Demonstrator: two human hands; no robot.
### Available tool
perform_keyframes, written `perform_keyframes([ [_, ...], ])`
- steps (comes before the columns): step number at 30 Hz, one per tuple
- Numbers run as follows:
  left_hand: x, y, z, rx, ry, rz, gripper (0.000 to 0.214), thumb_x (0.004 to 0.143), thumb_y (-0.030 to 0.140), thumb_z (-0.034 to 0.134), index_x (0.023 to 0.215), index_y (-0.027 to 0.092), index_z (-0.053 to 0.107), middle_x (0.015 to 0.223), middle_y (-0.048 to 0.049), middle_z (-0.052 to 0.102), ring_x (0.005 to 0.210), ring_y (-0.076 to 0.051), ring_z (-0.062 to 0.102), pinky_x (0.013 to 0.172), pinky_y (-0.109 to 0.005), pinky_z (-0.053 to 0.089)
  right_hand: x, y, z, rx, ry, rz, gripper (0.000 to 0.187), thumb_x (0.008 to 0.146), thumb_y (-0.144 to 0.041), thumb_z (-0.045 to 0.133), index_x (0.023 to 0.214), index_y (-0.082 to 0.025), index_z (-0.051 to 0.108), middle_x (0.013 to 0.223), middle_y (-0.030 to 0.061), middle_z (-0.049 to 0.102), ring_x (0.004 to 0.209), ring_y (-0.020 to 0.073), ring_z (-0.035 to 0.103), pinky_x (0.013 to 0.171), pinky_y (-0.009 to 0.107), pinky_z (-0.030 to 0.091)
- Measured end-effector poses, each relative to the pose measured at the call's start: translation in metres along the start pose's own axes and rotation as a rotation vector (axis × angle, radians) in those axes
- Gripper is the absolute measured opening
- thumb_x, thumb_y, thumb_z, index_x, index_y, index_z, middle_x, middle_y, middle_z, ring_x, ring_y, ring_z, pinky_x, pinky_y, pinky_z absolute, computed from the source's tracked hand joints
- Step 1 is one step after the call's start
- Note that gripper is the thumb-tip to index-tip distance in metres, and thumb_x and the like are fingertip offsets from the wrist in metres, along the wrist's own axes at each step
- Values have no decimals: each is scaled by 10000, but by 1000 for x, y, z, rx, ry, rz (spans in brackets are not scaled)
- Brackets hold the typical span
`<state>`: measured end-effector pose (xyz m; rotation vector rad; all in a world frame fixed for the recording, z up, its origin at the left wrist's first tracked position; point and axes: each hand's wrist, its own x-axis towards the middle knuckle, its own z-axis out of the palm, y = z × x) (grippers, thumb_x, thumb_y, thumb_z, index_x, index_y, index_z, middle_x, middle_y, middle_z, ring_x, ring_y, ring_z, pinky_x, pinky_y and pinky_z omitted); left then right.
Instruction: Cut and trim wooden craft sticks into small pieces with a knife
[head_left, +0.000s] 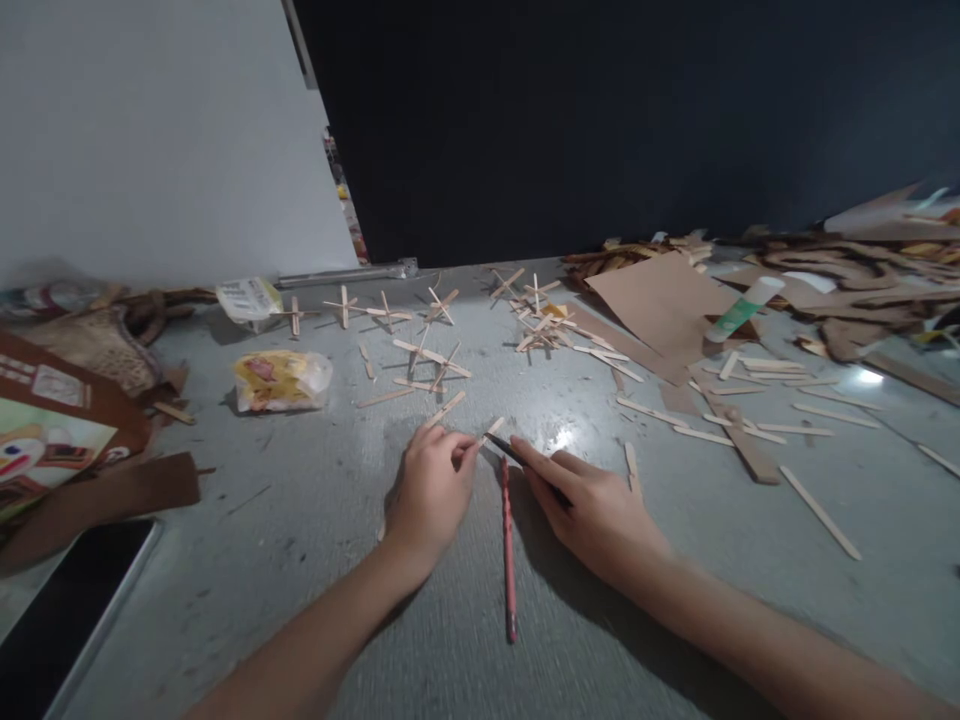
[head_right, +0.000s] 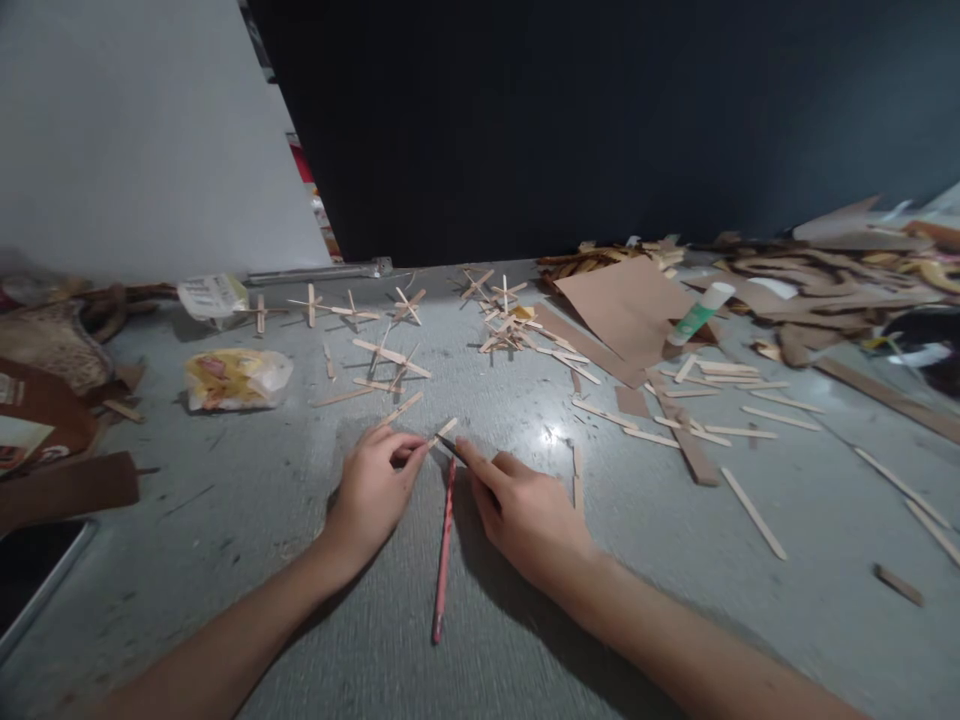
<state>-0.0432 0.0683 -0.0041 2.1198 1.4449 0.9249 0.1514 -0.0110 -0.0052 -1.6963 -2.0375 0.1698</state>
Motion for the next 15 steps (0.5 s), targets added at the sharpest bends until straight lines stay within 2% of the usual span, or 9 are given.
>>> perform_keyframes([
  [10, 0, -1, 0, 1, -3, 2, 147, 960, 171, 695, 840, 218, 767, 849, -52, 706, 989, -254, 666, 904, -390, 532, -1, 3, 3, 27, 18, -57, 448, 1090, -278, 431, 1481, -264, 649, 829, 53, 732, 663, 190, 697, 576, 274, 426],
  [15, -1, 0, 1, 44, -17, 19, 165, 986, 188, 653, 846, 213, 738, 861, -59, 686, 989, -262, 648, 900, -411, 532, -1, 2, 0, 2, -14, -59, 461, 1087, -269, 419, 1492, -251, 639, 816, 58, 723, 644, 184, 687, 567, 268, 420],
])
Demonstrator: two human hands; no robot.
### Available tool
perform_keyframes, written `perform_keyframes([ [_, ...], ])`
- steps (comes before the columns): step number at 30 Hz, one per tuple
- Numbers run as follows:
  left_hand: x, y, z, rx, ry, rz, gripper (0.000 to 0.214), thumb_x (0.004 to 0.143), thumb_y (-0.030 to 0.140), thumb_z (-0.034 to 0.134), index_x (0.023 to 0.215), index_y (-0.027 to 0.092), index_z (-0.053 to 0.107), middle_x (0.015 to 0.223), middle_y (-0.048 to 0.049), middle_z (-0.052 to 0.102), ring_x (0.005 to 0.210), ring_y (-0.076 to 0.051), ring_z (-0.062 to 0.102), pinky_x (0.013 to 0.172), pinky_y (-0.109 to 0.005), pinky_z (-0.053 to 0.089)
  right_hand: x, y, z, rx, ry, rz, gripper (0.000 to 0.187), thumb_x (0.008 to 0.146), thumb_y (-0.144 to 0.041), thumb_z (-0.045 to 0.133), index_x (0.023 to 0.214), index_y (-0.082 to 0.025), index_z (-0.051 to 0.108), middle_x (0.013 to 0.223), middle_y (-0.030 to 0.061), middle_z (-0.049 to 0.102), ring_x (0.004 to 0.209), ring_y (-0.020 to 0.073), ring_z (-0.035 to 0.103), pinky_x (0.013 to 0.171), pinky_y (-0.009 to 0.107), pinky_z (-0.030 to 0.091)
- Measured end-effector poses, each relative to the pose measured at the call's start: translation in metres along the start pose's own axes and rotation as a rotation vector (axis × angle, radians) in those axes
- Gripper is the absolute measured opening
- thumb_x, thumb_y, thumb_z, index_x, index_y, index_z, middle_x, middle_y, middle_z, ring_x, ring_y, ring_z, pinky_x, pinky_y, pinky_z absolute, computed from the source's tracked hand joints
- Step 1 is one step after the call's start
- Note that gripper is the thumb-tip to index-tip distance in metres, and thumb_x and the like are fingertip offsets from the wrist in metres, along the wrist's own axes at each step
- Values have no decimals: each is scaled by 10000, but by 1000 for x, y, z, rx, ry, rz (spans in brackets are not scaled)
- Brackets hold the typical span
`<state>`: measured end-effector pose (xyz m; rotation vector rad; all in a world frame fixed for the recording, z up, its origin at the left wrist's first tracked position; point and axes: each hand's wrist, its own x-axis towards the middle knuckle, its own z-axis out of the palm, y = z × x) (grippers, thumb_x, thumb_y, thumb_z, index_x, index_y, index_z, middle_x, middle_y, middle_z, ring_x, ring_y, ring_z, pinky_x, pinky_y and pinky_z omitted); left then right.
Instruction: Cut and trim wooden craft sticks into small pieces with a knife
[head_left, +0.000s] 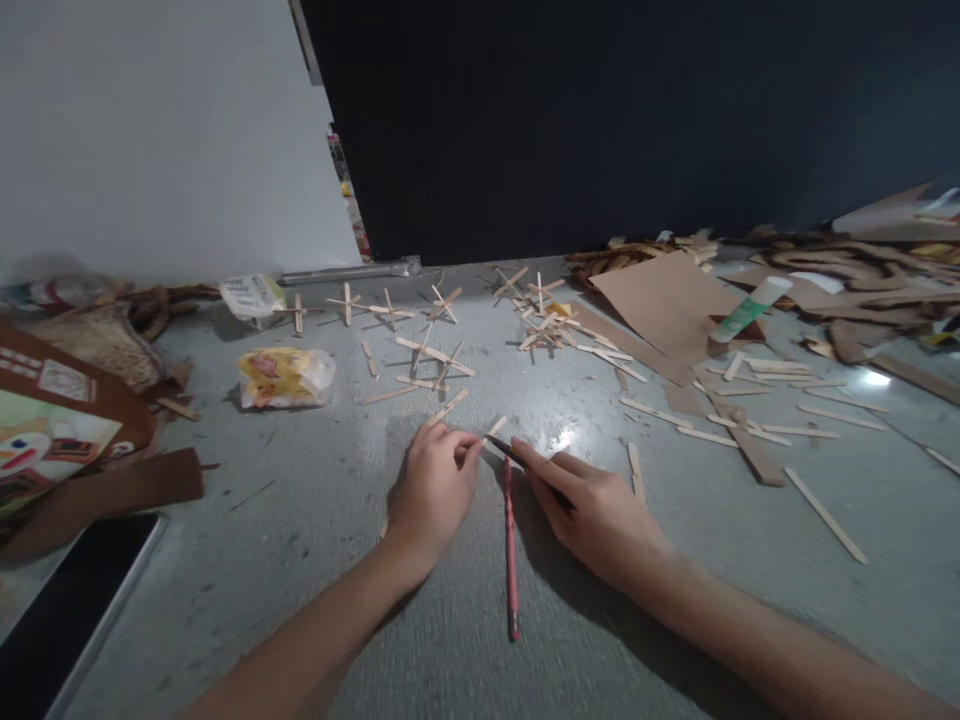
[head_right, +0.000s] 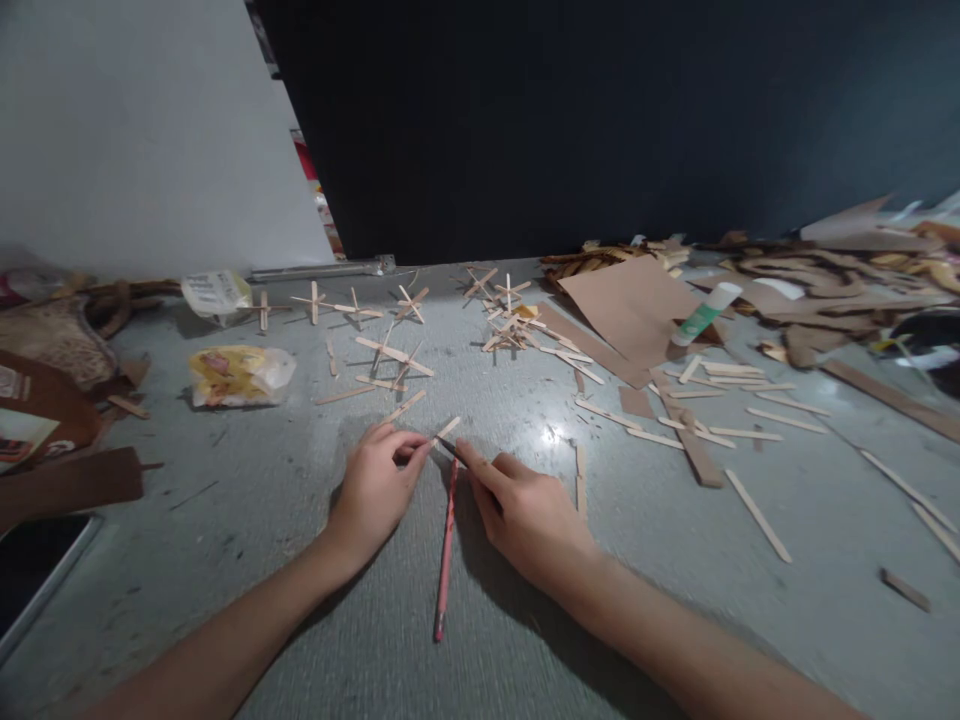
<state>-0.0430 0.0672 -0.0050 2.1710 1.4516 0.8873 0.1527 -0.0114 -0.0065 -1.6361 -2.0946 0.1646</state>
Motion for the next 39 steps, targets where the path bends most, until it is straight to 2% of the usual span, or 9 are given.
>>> perform_keyframes([
  [6, 1, -4, 0, 226, -114, 140, 238, 1069, 249, 501, 871, 194, 620, 999, -95, 654, 1015, -280, 590, 938, -450, 509, -1, 0, 0, -56, -16, -37, 490, 1084, -259, 391, 1529, -250, 596, 846, 74, 732, 613, 171, 673, 542, 255, 394],
  [11, 7, -4, -8, 258, -239, 213, 251, 1087, 249, 461, 880, 194, 592, 990, -81, 631, 1048, -281, 570, 967, -442, 494, -1, 1, -1, -70, -22, -54, 484, 1095, -282, 385, 1526, -234, 599, 869, 82, 747, 620, 184, 691, 533, 261, 395],
  [17, 10, -5, -10, 224, -225, 184, 219, 1072, 226, 491, 878, 192, 587, 963, -78, 629, 1001, -272, 571, 924, -419, 495, 0, 2, 0, -40, 10, -47, 469, 1100, -284, 389, 1501, -214, 622, 853, 92, 760, 655, 205, 724, 556, 273, 443],
  [20, 11, -7, -10, 160, -224, 190, 230, 1034, 102, 461, 911, 193, 634, 986, -76, 636, 1000, -258, 571, 917, -395, 495, 2, 2, -3, 67, 113, 1, 434, 1093, -314, 421, 1453, -219, 644, 997, 119, 801, 764, 229, 765, 632, 301, 519],
  [22, 12, -9, -12, 113, -222, 197, 314, 991, 26, 434, 982, 211, 687, 1034, -73, 649, 1037, -253, 572, 936, -390, 497, 4, 2, -7, 149, 209, 64, 393, 1089, -338, 438, 1383, -213, 667, 1078, 132, 807, 862, 249, 781, 712, 325, 556],
  [24, 11, -10, -13, 86, -212, 221, 400, 968, -3, 422, 1071, 238, 724, 1111, -74, 664, 1098, -254, 572, 974, -400, 500, 6, 3, -10, 192, 274, 128, 355, 1084, -364, 448, 1309, -209, 675, 1061, 132, 807, 883, 261, 779, 742, 342, 562],
  [30, -8, 1, -11, 284, -54, 242, 480, 963, 10, 432, 1311, 212, 693, 1265, -138, 672, 1205, -304, 591, 1072, -507, 504, 9, 10, -7, 227, 295, 236, 335, 1080, -429, 419, 1261, -217, 605, 974, 121, 777, 788, 274, 737, 700, 362, 518],
  [35, -30, 17, -2, 367, -195, 270, 545, 923, -12, 441, 1389, 171, 657, 1486, -190, 613, 1419, -383, 535, 1145, -616, 481, 14, 14, -11, 272, 233, 183, 280, 1075, -387, 414, 1233, -217, 571, 968, 110, 752, 816, 267, 718, 724, 351, 493],
  [39, -20, 12, -6, 271, -317, 355, 551, 896, -46, 429, 1338, 168, 679, 1556, -164, 589, 1538, -308, 450, 1264, -574, 383, 22, 14, -33, 226, 192, 149, 308, 1090, -429, 393, 1203, -206, 574, 899, 95, 732, 755, 247, 693, 670, 319, 473],
])
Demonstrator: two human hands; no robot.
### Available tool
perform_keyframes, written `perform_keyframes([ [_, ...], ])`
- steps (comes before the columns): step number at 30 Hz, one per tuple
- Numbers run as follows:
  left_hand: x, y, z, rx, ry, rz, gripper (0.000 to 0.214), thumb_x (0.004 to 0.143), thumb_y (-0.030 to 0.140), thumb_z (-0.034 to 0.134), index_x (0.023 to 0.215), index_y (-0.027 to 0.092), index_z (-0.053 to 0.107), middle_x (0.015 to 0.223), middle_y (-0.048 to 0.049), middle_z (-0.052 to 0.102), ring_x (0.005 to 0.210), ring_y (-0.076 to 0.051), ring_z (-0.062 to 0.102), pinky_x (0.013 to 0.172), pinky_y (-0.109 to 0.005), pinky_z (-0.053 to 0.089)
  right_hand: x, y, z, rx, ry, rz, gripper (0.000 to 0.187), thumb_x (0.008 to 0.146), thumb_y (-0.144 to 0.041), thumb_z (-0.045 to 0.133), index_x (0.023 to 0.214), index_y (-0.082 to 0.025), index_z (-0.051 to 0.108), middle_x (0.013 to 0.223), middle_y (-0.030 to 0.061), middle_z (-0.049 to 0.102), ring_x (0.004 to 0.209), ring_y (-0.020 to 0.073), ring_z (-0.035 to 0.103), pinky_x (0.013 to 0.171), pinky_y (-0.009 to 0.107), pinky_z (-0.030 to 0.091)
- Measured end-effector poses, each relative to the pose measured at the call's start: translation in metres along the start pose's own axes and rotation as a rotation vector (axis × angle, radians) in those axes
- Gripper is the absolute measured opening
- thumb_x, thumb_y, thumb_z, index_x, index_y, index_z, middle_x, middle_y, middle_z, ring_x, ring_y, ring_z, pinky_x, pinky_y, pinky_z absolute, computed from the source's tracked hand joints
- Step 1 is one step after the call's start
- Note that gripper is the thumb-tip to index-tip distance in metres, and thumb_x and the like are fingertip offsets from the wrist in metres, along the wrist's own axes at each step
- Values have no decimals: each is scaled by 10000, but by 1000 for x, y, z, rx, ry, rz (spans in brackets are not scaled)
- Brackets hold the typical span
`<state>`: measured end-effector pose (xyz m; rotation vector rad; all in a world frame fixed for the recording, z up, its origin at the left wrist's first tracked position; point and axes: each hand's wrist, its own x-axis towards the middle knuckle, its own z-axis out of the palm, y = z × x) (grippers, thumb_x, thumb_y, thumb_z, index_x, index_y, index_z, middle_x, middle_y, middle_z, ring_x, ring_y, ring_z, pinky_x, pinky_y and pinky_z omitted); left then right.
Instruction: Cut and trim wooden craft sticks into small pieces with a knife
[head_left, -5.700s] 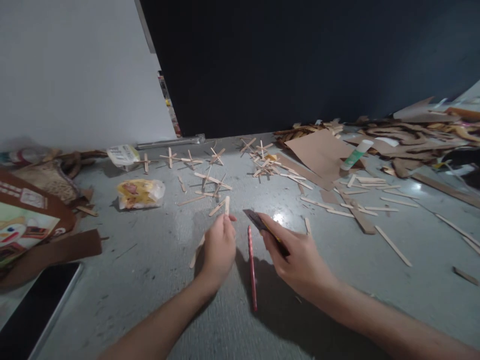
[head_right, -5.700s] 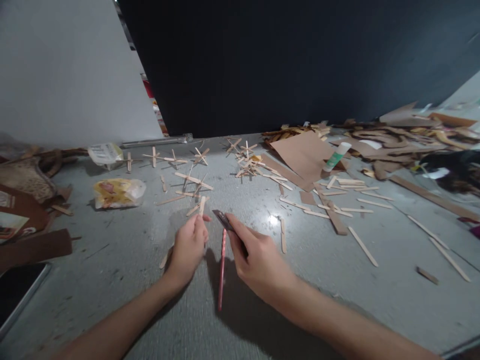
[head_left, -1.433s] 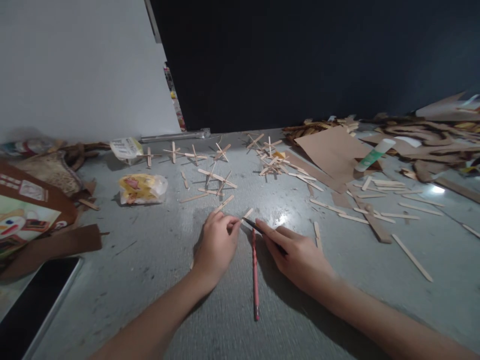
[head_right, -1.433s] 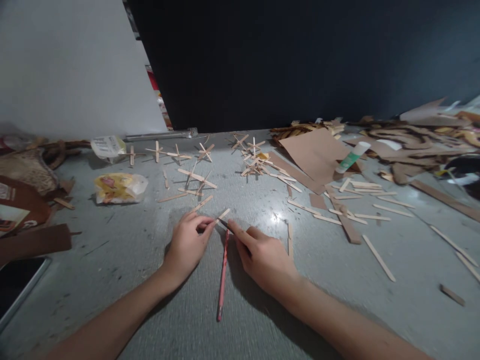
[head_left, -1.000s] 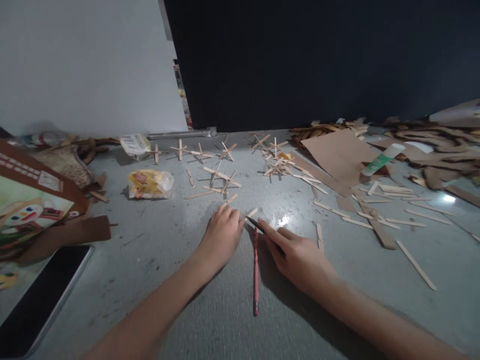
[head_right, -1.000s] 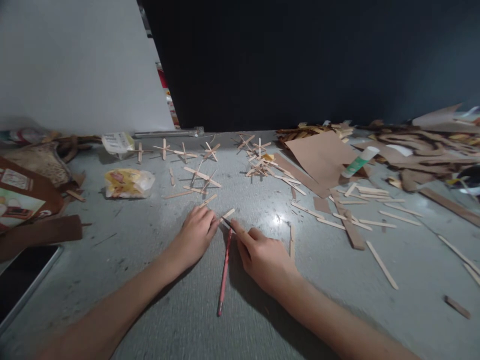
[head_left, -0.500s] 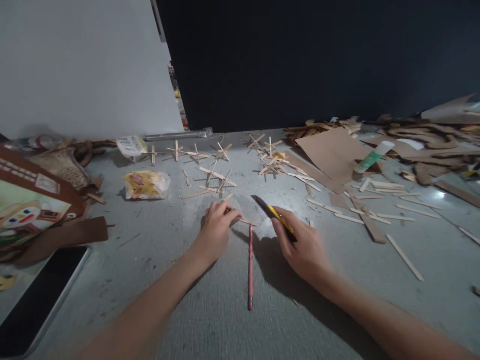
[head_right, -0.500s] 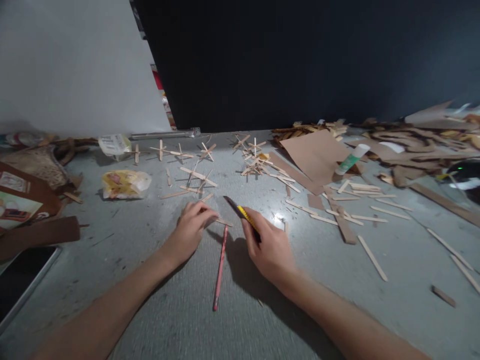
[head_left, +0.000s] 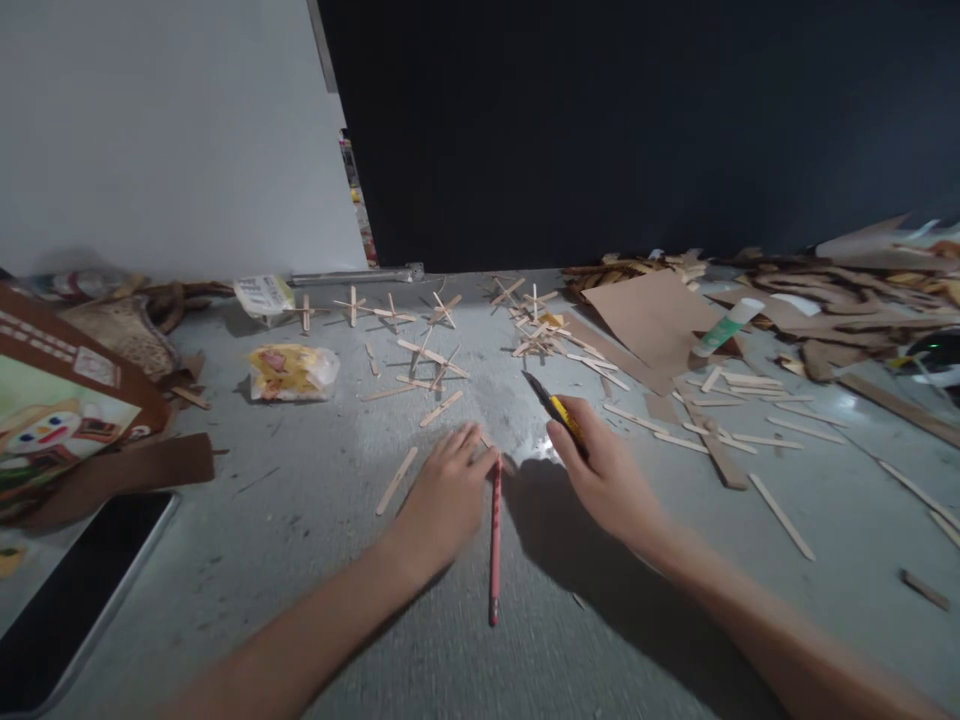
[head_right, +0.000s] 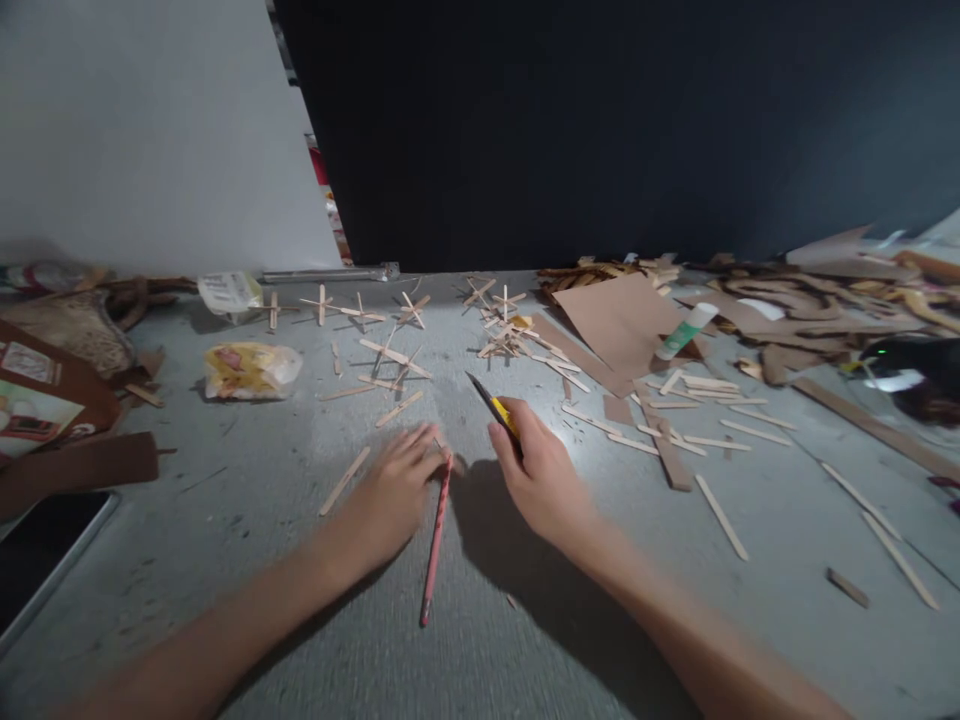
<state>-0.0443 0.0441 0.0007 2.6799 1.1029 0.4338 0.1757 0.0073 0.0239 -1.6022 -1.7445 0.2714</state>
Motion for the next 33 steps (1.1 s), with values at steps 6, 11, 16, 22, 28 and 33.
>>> perform_keyframes([
  [6, 4, -39, -29, -283, -111, 161, 427, 943, 17, 502, 1163, 280, 756, 1524, -43, 643, 1527, -203, 472, 1237, -478, 443, 12, -3, -33, -216, -272, -141, 449, 1112, -387, 351, 1486, -195, 510, 660, 18, 699, 523, 207, 640, 518, 251, 384],
  [11, -1, -40, -30, -375, -2, 137, 248, 946, 127, 618, 1046, 278, 787, 1328, -59, 767, 1440, -225, 575, 1203, -476, 466, 10, -2, -36, -359, -517, -444, 524, 1061, -195, 428, 1567, -285, 528, 896, 64, 803, 602, 160, 693, 544, 236, 378],
  [16, -4, -33, -27, -388, 22, -16, 377, 828, 325, 852, 1175, 245, 730, 1362, -125, 728, 1380, -302, 612, 1138, -498, 505, 3, 3, -17, -381, -485, -452, 475, 1080, -281, 482, 1545, -267, 582, 902, 72, 810, 653, 175, 727, 579, 250, 424],
  [22, -7, -34, -26, -542, -1, -157, 470, 781, 275, 857, 1188, 243, 625, 1326, -137, 735, 1239, -300, 706, 1031, -455, 557, -21, -4, -1, -79, -506, -458, 361, 1087, -444, 563, 1345, -229, 697, 917, 47, 812, 700, 171, 747, 636, 264, 482],
  [28, -9, -36, -24, -511, -8, -150, 493, 788, 300, 840, 1223, 254, 612, 1351, -147, 712, 1265, -317, 683, 1040, -480, 551, -24, -6, 1, -126, -673, -674, 300, 1115, -421, 518, 1214, -227, 724, 902, 39, 782, 702, 159, 721, 636, 277, 441],
  [33, -7, -39, -26, -474, -59, -84, 545, 825, 342, 808, 1329, 252, 618, 1445, -142, 646, 1345, -317, 630, 1129, -495, 506, 6, 30, -17, -252, -573, -513, 271, 1118, -327, 489, 1095, -176, 713, 848, 73, 775, 692, 180, 723, 621, 267, 427],
])
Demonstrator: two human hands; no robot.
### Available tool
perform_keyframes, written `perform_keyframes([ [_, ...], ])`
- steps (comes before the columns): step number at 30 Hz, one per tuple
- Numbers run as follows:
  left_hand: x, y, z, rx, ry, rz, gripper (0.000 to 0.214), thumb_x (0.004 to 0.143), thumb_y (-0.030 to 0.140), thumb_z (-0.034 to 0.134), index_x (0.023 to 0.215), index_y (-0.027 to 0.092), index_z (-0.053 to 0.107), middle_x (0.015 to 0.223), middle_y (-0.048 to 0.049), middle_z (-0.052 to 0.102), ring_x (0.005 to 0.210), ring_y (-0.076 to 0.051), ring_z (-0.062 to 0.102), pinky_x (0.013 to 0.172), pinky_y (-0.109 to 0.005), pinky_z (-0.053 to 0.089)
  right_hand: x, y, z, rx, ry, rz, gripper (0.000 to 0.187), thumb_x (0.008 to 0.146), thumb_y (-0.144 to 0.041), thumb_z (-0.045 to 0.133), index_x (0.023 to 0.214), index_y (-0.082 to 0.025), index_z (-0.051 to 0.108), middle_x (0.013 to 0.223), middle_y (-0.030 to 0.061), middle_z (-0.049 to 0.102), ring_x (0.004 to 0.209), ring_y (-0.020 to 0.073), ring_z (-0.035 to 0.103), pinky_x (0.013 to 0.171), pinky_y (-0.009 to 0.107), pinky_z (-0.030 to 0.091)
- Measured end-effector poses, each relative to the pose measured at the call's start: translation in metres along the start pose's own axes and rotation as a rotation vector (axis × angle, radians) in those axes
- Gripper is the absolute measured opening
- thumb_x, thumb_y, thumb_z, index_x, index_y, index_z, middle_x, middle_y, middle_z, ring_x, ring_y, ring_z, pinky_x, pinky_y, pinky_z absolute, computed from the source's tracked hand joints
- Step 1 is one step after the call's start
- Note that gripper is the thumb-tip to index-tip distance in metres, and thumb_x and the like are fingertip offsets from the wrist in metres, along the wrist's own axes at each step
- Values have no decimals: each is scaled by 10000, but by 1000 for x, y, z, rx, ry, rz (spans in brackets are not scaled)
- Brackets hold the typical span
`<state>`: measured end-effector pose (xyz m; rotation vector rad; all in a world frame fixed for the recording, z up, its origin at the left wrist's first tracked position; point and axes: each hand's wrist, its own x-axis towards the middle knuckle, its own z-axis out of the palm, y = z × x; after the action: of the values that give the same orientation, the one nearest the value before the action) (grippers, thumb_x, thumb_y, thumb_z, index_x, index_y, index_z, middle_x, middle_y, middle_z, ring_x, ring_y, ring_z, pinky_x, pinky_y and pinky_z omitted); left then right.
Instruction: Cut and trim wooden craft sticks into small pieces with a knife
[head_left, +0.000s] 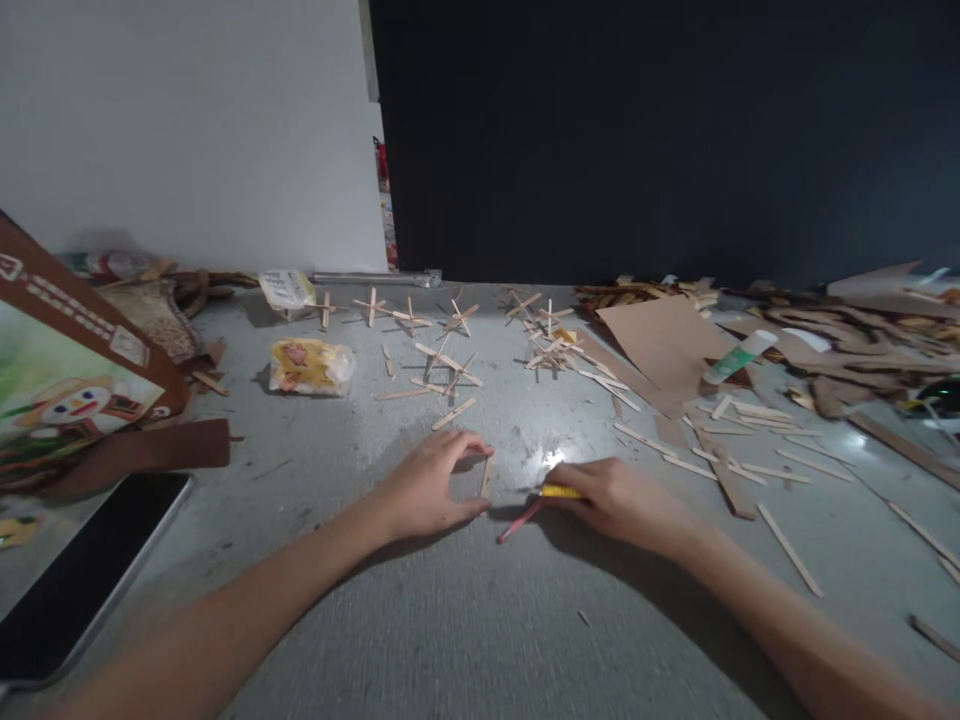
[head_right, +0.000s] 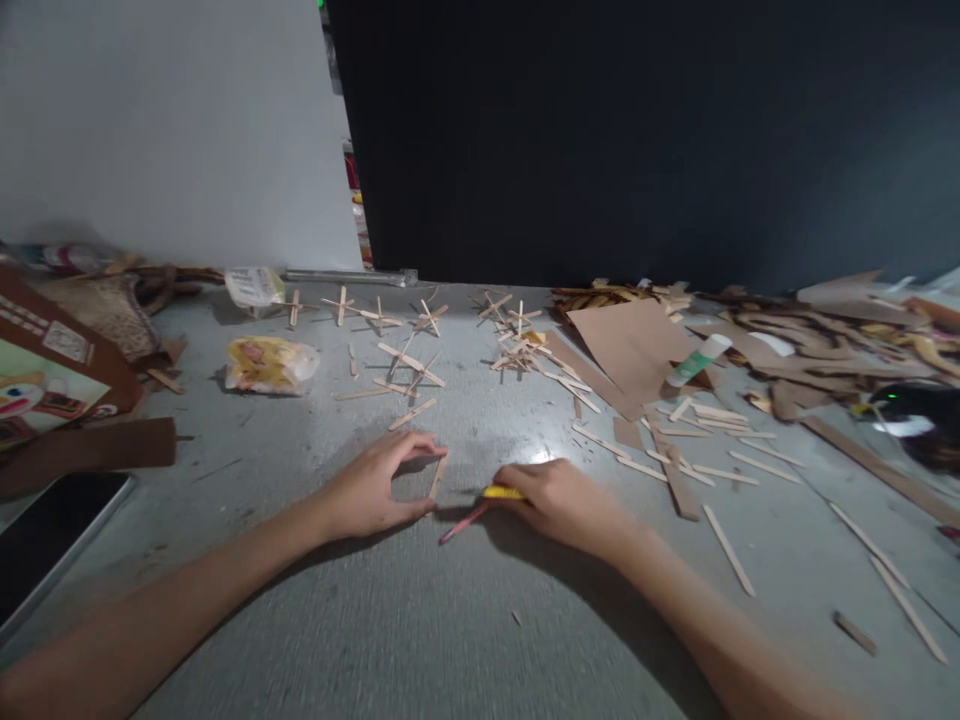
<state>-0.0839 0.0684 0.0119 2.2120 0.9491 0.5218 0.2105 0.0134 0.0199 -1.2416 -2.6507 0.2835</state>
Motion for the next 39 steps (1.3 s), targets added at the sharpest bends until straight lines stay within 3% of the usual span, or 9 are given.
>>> perform_keyframes([
  [4, 1, -3, -2, 108, -35, 16, 621, 843, 394, 800, 1425, 276, 622, 1574, -127, 555, 1489, -346, 488, 1214, -525, 431, -7, 19, -8, -127, 52, 151, 280, 1105, -364, 494, 1187, -175, 683, 910, 103, 797, 692, 220, 740, 597, 278, 434],
  [7, 2, -5, -1, 111, -45, 60, 585, 861, 371, 787, 1426, 297, 652, 1557, -94, 595, 1506, -334, 475, 1231, -538, 415, -8, 4, -3, -146, 88, 208, 388, 1113, -391, 475, 1432, -193, 576, 882, 79, 815, 667, 229, 751, 598, 281, 462],
  [9, 2, -6, -1, 109, -55, 114, 529, 868, 325, 776, 1389, 291, 693, 1492, -77, 661, 1501, -322, 484, 1237, -545, 408, -7, -11, 3, -114, 56, 127, 388, 1125, -344, 445, 1484, -248, 557, 1005, 78, 830, 695, 206, 767, 631, 275, 490],
  [14, 3, -6, 0, 136, -60, 154, 463, 893, 298, 749, 1350, 220, 734, 1466, -96, 684, 1493, -314, 499, 1227, -541, 430, -3, -25, 14, -133, 77, 15, 414, 1130, -239, 386, 1495, -254, 583, 1122, 89, 795, 690, 158, 751, 596, 250, 481],
  [20, 3, -2, -3, 96, -75, 110, 499, 877, 308, 780, 1370, 261, 719, 1471, -78, 681, 1506, -314, 489, 1230, -553, 426, -2, -19, 15, -135, 55, 86, 379, 1125, -263, 425, 1448, -226, 622, 1110, 105, 808, 688, 175, 756, 597, 263, 474],
  [27, 4, -2, -3, 101, -70, 120, 515, 878, 302, 772, 1388, 283, 704, 1479, -59, 678, 1500, -298, 499, 1245, -541, 407, 3, -23, 10, -92, 80, 75, 339, 1133, -286, 441, 1321, -204, 710, 983, 75, 818, 683, 189, 762, 589, 277, 450],
  [33, 4, -4, -2, 90, -63, 125, 507, 883, 310, 765, 1386, 288, 706, 1467, -61, 686, 1498, -298, 497, 1226, -535, 431, 2, -21, 14, -151, 96, 59, 390, 1147, -332, 409, 1351, -201, 715, 831, 55, 776, 602, 182, 724, 559, 275, 405],
  [39, 4, -5, -2, 98, -68, 109, 518, 885, 335, 770, 1395, 284, 697, 1477, -57, 679, 1513, -296, 477, 1231, -528, 428, 2, -21, 12, -141, 74, 67, 409, 1151, -334, 395, 1399, -217, 699, 824, 61, 766, 582, 153, 696, 559, 258, 393],
])
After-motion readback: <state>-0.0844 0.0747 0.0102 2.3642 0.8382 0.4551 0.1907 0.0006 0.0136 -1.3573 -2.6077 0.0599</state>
